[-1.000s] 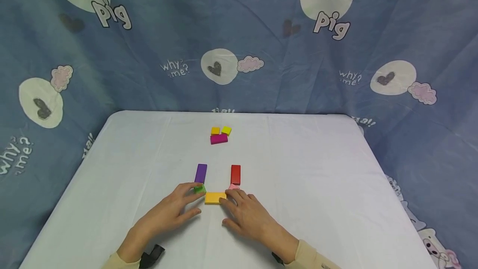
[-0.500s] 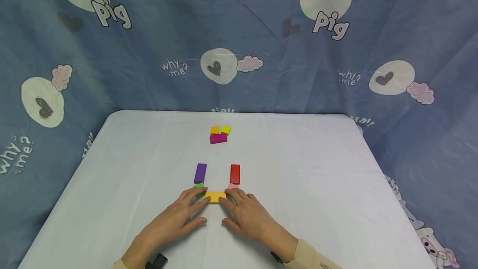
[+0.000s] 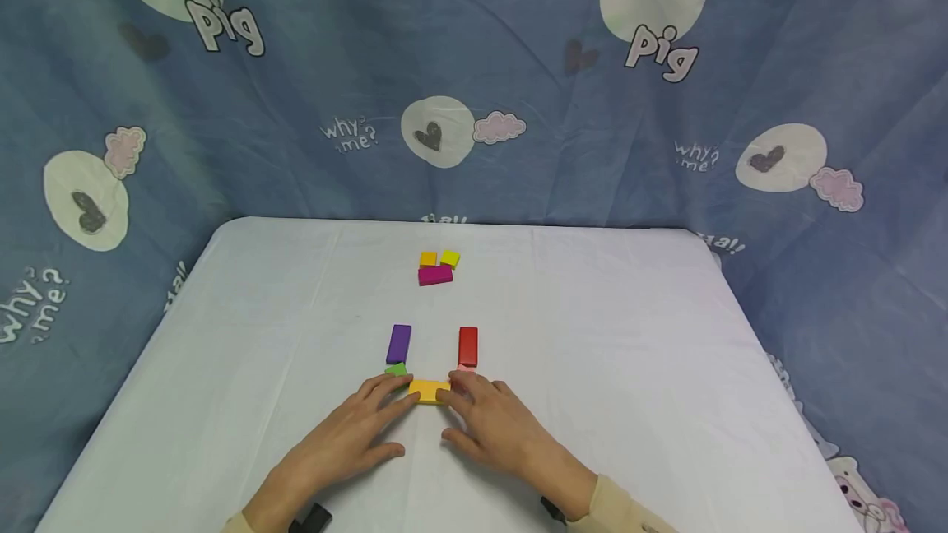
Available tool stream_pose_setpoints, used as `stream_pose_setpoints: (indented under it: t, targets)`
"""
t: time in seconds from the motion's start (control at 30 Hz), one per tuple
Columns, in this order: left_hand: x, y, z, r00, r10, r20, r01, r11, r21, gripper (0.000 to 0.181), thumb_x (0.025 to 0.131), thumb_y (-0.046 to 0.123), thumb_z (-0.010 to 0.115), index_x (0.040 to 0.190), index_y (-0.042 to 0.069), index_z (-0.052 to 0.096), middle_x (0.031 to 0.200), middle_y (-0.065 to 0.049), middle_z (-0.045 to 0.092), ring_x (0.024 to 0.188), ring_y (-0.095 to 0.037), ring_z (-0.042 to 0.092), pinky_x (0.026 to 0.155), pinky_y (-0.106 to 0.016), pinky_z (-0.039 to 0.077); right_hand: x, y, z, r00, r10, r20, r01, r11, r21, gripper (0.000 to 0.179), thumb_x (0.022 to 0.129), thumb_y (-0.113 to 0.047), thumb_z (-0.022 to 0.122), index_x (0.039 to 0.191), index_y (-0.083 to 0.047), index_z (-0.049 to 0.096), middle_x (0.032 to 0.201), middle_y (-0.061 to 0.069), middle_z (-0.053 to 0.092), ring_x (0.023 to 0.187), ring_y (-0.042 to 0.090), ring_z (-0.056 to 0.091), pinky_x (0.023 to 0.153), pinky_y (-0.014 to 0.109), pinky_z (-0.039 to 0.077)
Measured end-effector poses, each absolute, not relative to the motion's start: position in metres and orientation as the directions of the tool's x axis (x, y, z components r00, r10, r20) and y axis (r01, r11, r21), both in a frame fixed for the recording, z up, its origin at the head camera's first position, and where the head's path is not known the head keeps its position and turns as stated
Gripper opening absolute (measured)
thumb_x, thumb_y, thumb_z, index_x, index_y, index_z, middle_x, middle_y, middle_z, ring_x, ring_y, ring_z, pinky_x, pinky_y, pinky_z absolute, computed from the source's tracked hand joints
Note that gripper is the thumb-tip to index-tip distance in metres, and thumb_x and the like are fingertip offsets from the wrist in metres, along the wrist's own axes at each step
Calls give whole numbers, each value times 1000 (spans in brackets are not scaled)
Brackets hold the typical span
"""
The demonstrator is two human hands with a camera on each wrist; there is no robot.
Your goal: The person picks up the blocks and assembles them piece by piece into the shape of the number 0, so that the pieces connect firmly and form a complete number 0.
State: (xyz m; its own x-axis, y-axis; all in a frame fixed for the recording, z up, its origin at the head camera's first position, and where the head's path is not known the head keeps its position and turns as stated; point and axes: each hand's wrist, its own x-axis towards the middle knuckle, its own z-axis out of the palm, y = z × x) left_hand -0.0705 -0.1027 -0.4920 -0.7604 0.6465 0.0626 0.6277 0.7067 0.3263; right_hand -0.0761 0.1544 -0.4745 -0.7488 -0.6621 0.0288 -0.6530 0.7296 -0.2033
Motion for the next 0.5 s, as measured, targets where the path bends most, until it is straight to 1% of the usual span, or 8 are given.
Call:
stream_pose_setpoints:
  t: [0.1,0.23,0.37,0.5]
  targets:
    - [-70,-103,-493,-764,643,54,622,713,324,66,83,39,77,139,11,55,148,-9,41,135,-32,36,100,-48,43,-84,158,-468,-768,-635,89,-634,732,-248,50,95,-46,61,137,-19,58,140,6,50,126,22,49,97,44,46]
    - [-70,-103,-493,-770,637,35,610,720,330,66,83,39,77,139,12,55,149,-8,40,135,-31,36,99,-48,43,-105,166,-459,-811,-557,179,-583,746,-321,46,92,-39,67,133,-18,62,133,7,56,116,23,58,93,47,48]
    - [-70,-104,-494,-774,633,24,605,727,325,66,83,39,77,140,13,55,148,-7,41,134,-30,36,98,-48,43,-132,175,-452,-866,-445,228,-500,761,-414,42,91,-31,70,130,-16,64,126,4,61,110,22,62,89,44,51]
    - [-71,-104,-495,-768,639,33,614,721,319,66,83,39,77,140,14,55,148,-7,41,134,-30,37,99,-47,43,-163,185,-450,-899,-312,308,-434,734,-522,30,92,-22,70,119,-10,70,114,4,69,97,20,66,80,41,54]
